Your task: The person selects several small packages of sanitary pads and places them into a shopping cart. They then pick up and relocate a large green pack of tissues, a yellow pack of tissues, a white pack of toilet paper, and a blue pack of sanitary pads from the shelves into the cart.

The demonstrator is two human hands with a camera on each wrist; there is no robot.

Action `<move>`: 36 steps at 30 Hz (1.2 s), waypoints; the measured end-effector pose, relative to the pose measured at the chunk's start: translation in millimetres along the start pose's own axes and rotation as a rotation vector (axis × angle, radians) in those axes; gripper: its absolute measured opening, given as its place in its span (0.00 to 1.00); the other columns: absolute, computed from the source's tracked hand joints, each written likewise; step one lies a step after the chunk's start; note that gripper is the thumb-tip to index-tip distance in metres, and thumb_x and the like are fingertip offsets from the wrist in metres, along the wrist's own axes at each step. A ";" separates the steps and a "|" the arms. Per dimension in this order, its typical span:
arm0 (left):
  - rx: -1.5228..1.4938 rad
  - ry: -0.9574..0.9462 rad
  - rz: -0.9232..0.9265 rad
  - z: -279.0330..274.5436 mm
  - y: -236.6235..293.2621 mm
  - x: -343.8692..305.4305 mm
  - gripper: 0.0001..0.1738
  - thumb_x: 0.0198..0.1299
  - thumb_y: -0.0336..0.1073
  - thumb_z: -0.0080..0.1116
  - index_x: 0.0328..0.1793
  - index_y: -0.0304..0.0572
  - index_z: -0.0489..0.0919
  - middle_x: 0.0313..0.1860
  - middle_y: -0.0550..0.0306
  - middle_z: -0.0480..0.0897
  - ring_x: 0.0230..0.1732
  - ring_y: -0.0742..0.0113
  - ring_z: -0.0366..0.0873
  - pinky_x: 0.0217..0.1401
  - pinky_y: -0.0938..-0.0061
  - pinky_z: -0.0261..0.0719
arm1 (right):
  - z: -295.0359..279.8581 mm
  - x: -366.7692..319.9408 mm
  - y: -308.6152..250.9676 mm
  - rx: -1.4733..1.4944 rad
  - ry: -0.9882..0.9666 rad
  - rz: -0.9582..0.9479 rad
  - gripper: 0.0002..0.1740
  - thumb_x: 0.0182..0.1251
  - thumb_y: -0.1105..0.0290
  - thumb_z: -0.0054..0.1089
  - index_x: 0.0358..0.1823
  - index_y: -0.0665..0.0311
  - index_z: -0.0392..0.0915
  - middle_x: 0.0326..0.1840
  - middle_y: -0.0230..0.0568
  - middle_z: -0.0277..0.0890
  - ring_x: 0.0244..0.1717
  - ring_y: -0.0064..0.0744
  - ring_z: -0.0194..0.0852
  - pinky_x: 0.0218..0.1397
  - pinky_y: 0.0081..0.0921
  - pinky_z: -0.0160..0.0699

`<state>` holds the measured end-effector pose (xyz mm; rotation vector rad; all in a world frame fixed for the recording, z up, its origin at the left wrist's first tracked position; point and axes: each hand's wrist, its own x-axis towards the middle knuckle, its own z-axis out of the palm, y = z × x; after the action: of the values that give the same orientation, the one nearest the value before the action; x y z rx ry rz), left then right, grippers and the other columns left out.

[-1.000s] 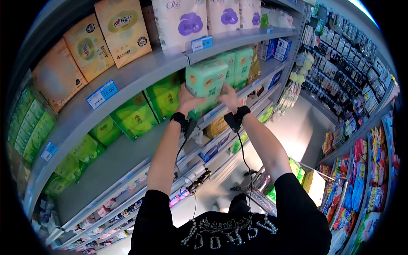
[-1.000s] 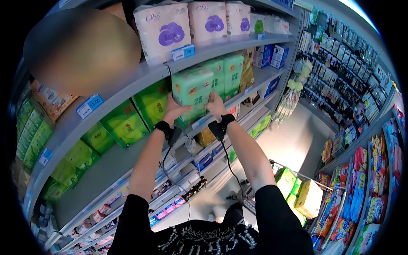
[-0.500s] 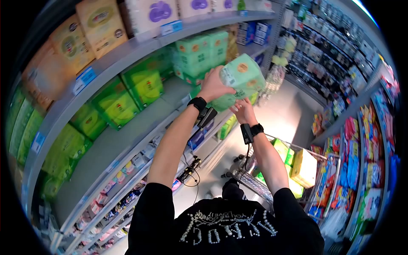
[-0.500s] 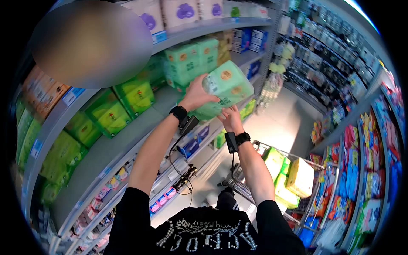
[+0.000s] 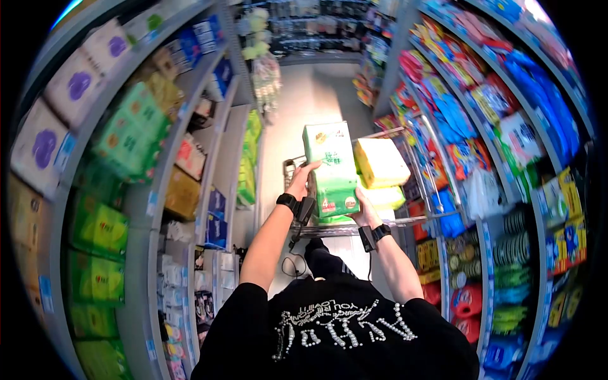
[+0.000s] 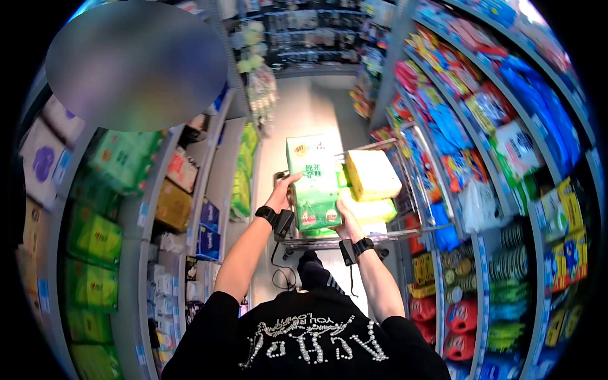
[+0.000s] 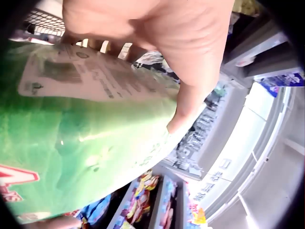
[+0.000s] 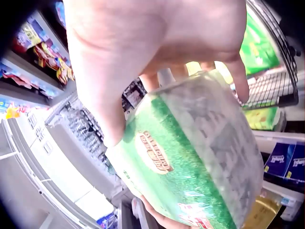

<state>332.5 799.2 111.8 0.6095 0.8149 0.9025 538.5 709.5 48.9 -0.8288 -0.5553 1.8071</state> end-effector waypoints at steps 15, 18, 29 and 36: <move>-0.044 -0.131 -0.170 39.2 -115.2 56.2 0.31 0.59 0.58 0.50 0.61 0.46 0.68 0.53 0.55 0.72 0.53 0.63 0.68 0.55 0.67 0.68 | -111.8 -61.0 22.7 -0.192 0.238 -0.306 0.43 0.57 0.55 0.63 0.69 0.65 0.52 0.67 0.39 0.57 0.65 0.29 0.55 0.65 0.25 0.55; -0.069 -0.110 -0.173 37.4 -117.2 58.0 0.28 0.60 0.56 0.51 0.60 0.47 0.69 0.50 0.56 0.73 0.51 0.64 0.69 0.52 0.68 0.70 | -112.6 -57.1 20.5 -0.185 0.243 -0.280 0.43 0.57 0.56 0.63 0.69 0.65 0.52 0.67 0.40 0.57 0.65 0.29 0.55 0.65 0.25 0.56; -0.043 -0.062 -0.172 -5.5 -116.8 106.1 0.39 0.55 0.61 0.54 0.66 0.47 0.65 0.65 0.53 0.62 0.65 0.57 0.56 0.64 0.58 0.56 | -113.2 -0.1 18.6 -0.077 0.251 -0.157 0.36 0.61 0.63 0.60 0.68 0.64 0.55 0.63 0.41 0.62 0.61 0.31 0.61 0.61 0.26 0.64; 0.128 0.083 -0.426 -59.4 -138.3 185.5 0.69 0.49 0.47 0.67 0.68 0.39 0.15 0.71 0.39 0.49 0.68 0.52 0.56 0.65 0.58 0.60 | -111.7 71.6 -3.0 0.033 0.383 0.080 0.31 0.63 0.65 0.58 0.65 0.67 0.58 0.57 0.44 0.68 0.53 0.32 0.70 0.51 0.28 0.74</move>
<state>412.4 898.2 -90.5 0.4856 1.0361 0.4915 607.7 776.5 -42.4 -1.1536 -0.2459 1.6661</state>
